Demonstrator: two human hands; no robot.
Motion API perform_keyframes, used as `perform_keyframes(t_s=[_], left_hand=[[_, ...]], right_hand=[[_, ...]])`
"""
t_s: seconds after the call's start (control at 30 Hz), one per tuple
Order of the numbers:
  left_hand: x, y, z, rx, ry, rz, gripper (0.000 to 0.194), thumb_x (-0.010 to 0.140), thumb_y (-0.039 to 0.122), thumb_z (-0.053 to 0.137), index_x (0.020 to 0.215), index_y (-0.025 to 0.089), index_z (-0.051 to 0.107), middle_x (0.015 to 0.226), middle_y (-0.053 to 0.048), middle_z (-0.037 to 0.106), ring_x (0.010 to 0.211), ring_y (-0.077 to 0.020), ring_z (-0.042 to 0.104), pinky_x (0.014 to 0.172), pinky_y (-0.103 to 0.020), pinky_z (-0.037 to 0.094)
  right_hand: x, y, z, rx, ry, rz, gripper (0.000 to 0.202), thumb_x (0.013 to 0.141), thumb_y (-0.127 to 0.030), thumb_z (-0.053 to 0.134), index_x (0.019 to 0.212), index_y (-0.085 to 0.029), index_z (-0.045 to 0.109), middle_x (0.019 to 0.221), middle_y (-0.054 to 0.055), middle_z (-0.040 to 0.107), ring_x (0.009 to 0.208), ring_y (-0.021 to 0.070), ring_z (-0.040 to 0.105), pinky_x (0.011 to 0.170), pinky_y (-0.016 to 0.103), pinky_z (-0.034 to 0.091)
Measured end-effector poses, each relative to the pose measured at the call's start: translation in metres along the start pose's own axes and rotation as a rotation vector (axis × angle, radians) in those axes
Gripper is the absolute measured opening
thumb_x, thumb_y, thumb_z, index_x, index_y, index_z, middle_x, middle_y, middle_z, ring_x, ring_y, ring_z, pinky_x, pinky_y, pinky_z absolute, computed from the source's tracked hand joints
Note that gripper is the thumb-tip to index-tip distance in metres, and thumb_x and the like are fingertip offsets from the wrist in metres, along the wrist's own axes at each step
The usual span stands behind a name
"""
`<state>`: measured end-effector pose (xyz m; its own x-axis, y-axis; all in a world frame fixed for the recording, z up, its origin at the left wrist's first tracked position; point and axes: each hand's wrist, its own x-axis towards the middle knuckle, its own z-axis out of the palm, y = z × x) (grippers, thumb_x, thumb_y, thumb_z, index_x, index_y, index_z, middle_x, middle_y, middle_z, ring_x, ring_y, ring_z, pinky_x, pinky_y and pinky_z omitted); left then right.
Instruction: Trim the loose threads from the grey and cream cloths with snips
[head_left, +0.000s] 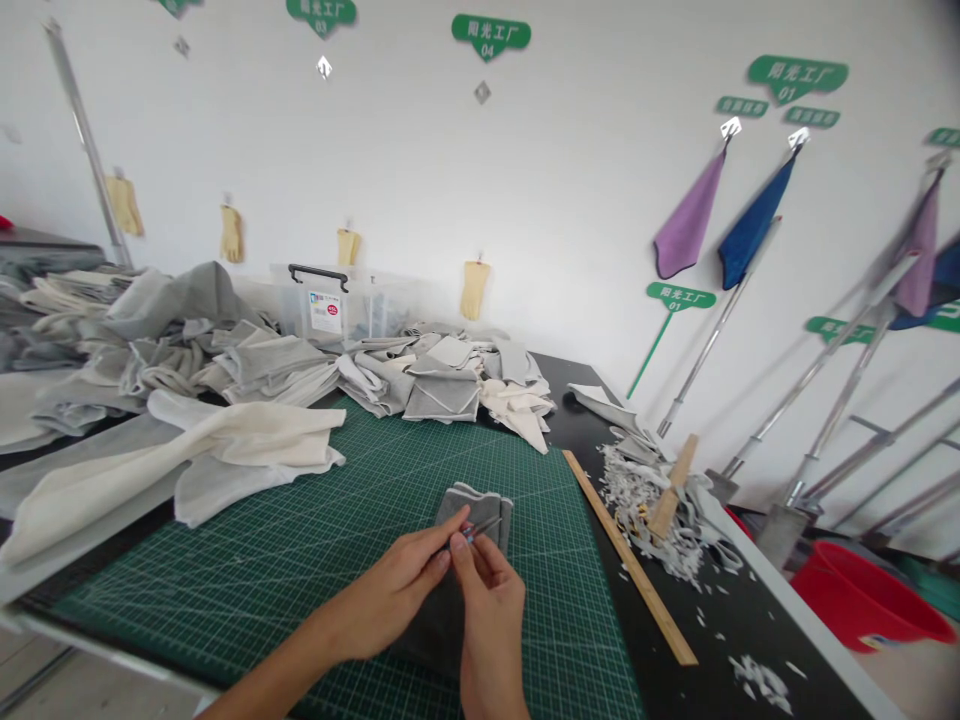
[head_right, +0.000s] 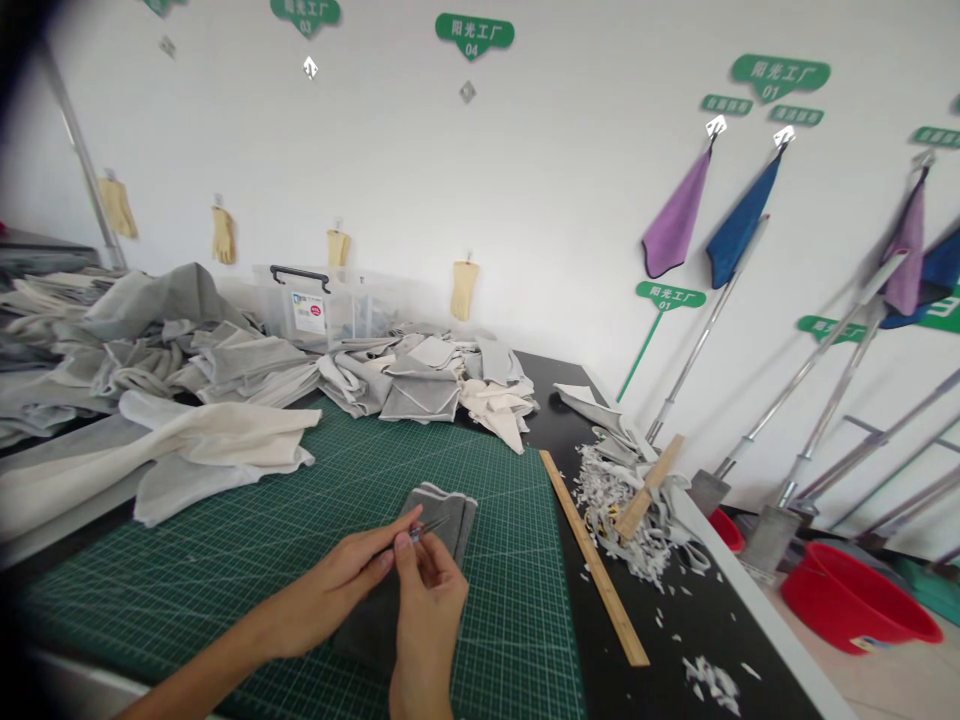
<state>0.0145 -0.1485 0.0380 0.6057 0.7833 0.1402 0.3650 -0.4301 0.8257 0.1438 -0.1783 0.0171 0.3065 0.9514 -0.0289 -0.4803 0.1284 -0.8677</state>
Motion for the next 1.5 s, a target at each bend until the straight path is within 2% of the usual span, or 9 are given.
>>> perform_keyframes(t_s=[0.2, 0.43, 0.6, 0.77, 0.93, 1.23, 1.5], left_hand=[[-0.004, 0.0, -0.002, -0.007, 0.007, -0.004, 0.048, 0.098, 0.045, 0.031, 0.145, 0.033, 0.029, 0.15, 0.002, 0.034, 0.136, -0.0193, 0.032, 0.115, -0.04, 0.022], [-0.002, 0.001, -0.004, -0.032, 0.031, -0.012, 0.05, 0.098, 0.045, 0.033, 0.146, 0.031, 0.028, 0.15, 0.0, 0.034, 0.137, -0.0206, 0.031, 0.115, -0.041, 0.02], [-0.004, -0.003, 0.0, -0.057, 0.029, -0.002, 0.047, 0.097, 0.045, 0.035, 0.143, 0.034, 0.033, 0.15, 0.002, 0.035, 0.136, -0.0215, 0.033, 0.114, -0.041, 0.022], [-0.001, -0.006, 0.001, -0.072, 0.043, -0.014, 0.049, 0.097, 0.046, 0.035, 0.144, 0.032, 0.032, 0.15, 0.0, 0.035, 0.136, -0.0216, 0.033, 0.115, -0.042, 0.021], [-0.003, -0.002, 0.001, -0.065, 0.004, -0.043, 0.05, 0.097, 0.047, 0.033, 0.144, 0.032, 0.03, 0.151, 0.0, 0.033, 0.137, -0.0205, 0.032, 0.115, -0.041, 0.021], [-0.016, -0.002, -0.013, -0.056, 0.061, -0.09, 0.048, 0.097, 0.047, 0.035, 0.143, 0.034, 0.033, 0.15, 0.002, 0.034, 0.136, -0.0215, 0.032, 0.115, -0.042, 0.021], [-0.011, -0.001, 0.001, -0.079, -0.001, -0.063, 0.048, 0.097, 0.047, 0.034, 0.143, 0.036, 0.033, 0.15, 0.003, 0.035, 0.137, -0.0221, 0.032, 0.115, -0.043, 0.022]], right_hand=[[0.001, 0.004, 0.002, 0.0, 0.055, 0.022, 0.036, 0.067, -0.032, 0.078, 0.095, -0.011, 0.071, 0.094, 0.012, 0.075, 0.091, 0.0253, 0.068, 0.087, 0.036, 0.05], [0.001, -0.005, 0.008, -0.005, -0.009, 0.02, 0.035, 0.07, -0.032, 0.076, 0.1, -0.013, 0.071, 0.096, 0.011, 0.074, 0.097, 0.0245, 0.066, 0.091, 0.036, 0.048], [0.001, 0.002, 0.003, -0.016, 0.034, 0.023, 0.035, 0.068, -0.034, 0.077, 0.095, -0.012, 0.071, 0.097, 0.013, 0.074, 0.095, 0.0263, 0.067, 0.088, 0.037, 0.05], [0.005, 0.005, 0.0, -0.037, -0.008, -0.001, 0.035, 0.067, -0.034, 0.078, 0.093, -0.011, 0.072, 0.094, 0.013, 0.074, 0.091, 0.026, 0.068, 0.087, 0.037, 0.051], [0.003, 0.004, -0.001, -0.027, 0.077, 0.044, 0.042, 0.062, -0.036, 0.08, 0.094, -0.01, 0.073, 0.094, 0.015, 0.075, 0.093, 0.0281, 0.068, 0.086, 0.038, 0.052], [0.002, 0.01, 0.017, 0.025, -0.012, 0.037, 0.041, 0.063, -0.037, 0.081, 0.094, -0.012, 0.073, 0.096, 0.014, 0.075, 0.096, 0.029, 0.068, 0.089, 0.039, 0.051], [-0.001, 0.014, 0.0, -0.004, 0.136, -0.04, 0.044, 0.054, -0.041, 0.084, 0.084, -0.01, 0.074, 0.082, 0.013, 0.076, 0.083, 0.0289, 0.07, 0.077, 0.036, 0.056]])
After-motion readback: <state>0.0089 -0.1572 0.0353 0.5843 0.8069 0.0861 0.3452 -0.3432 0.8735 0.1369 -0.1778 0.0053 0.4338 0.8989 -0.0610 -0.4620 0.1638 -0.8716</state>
